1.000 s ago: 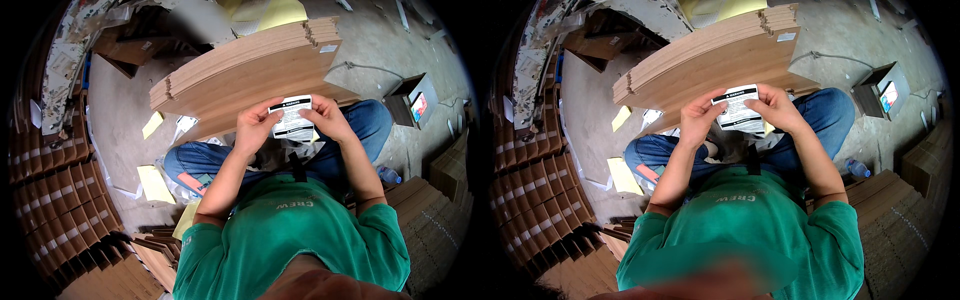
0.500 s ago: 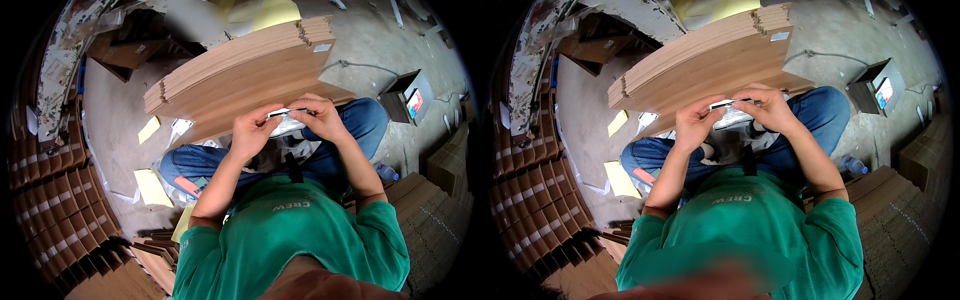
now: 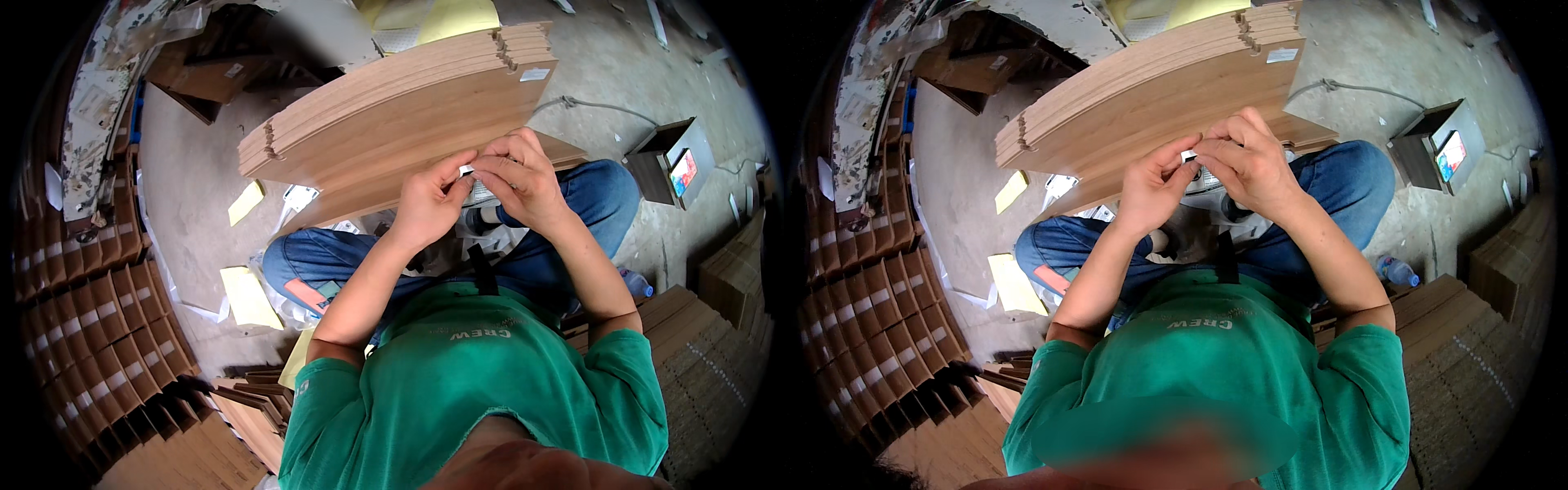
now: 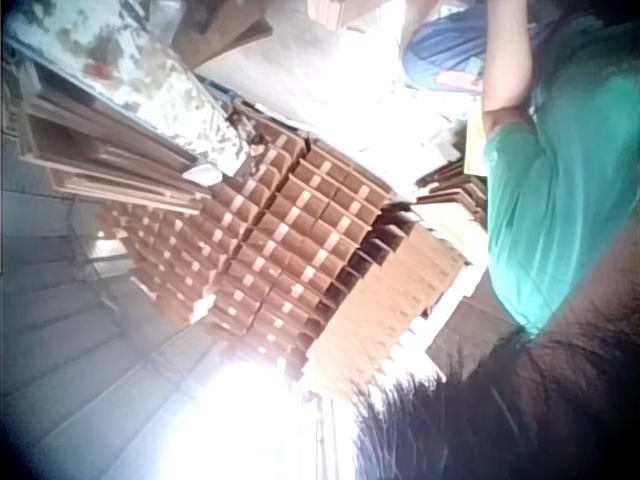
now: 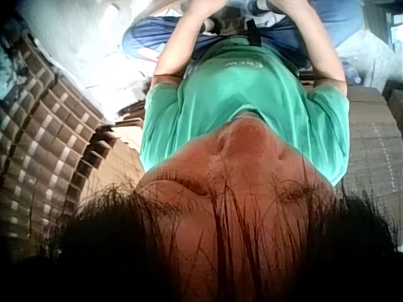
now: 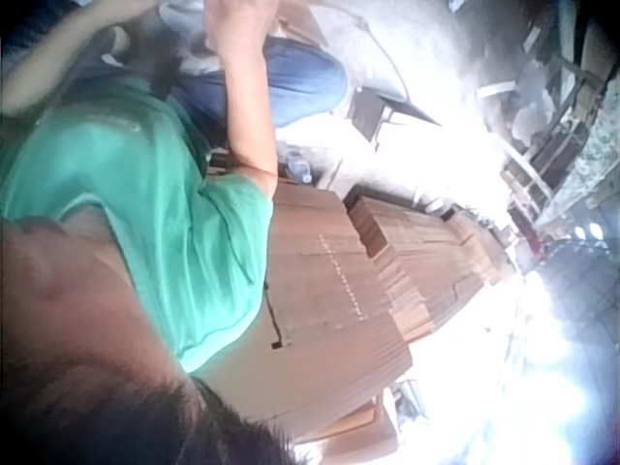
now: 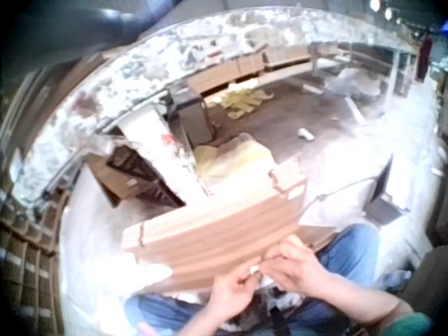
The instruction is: The person sits on the floor and applies adhesive labels to a stack of wooden panels. They peel the backing from the labels, place them on the panels, and smooth them down. The person also moves a stack of panels to a nearby table.
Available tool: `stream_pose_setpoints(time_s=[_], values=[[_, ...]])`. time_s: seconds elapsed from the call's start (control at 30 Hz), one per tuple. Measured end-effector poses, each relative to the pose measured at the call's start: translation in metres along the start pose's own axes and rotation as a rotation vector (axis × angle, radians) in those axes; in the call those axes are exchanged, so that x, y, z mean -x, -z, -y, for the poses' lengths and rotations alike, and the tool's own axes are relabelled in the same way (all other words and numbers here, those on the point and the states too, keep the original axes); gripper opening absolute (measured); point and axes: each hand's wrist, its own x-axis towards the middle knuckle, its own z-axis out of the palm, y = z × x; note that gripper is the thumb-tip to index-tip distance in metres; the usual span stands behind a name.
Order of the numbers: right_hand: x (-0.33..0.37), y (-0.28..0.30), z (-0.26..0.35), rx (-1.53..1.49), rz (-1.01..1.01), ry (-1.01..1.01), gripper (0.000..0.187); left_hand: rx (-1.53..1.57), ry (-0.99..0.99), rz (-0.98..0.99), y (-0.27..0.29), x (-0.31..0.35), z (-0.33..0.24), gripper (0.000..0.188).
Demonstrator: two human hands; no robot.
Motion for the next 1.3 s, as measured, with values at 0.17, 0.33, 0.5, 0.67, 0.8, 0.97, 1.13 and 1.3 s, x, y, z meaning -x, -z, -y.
stream_pose_setpoints(time_s=[0.17,0.33,0.5,0.67,0.8,0.97,1.13,1.3], values=[[0.001,-0.004,0.002,0.064,-0.007,0.057,0.02,-0.108,0.033,0.065,0.008,0.0,0.009,0.033],[0.004,-0.007,0.001,0.124,0.006,0.109,0.024,0.169,0.175,0.135,0.016,-0.004,0.012,0.031],[0.008,-0.011,-0.004,0.168,0.015,0.151,0.025,0.467,0.413,0.087,0.017,-0.011,0.002,0.032],[0.009,-0.012,-0.006,0.203,0.061,0.162,0.023,0.339,0.373,0.023,0.011,-0.012,0.005,0.031],[0.011,-0.016,-0.009,0.177,0.085,0.159,0.022,0.397,0.425,-0.015,0.009,-0.015,0.007,0.03],[0.012,-0.017,-0.01,0.079,0.091,0.072,0.019,0.449,0.471,-0.005,0.011,-0.017,0.007,0.032],[0.019,-0.017,-0.018,0.115,0.004,0.08,0.02,0.387,0.45,-0.05,0.0,-0.019,0.0,0.035],[0.024,-0.014,-0.017,0.154,0.045,0.109,0.023,0.465,0.447,0.01,0.002,-0.021,0.006,0.034]])
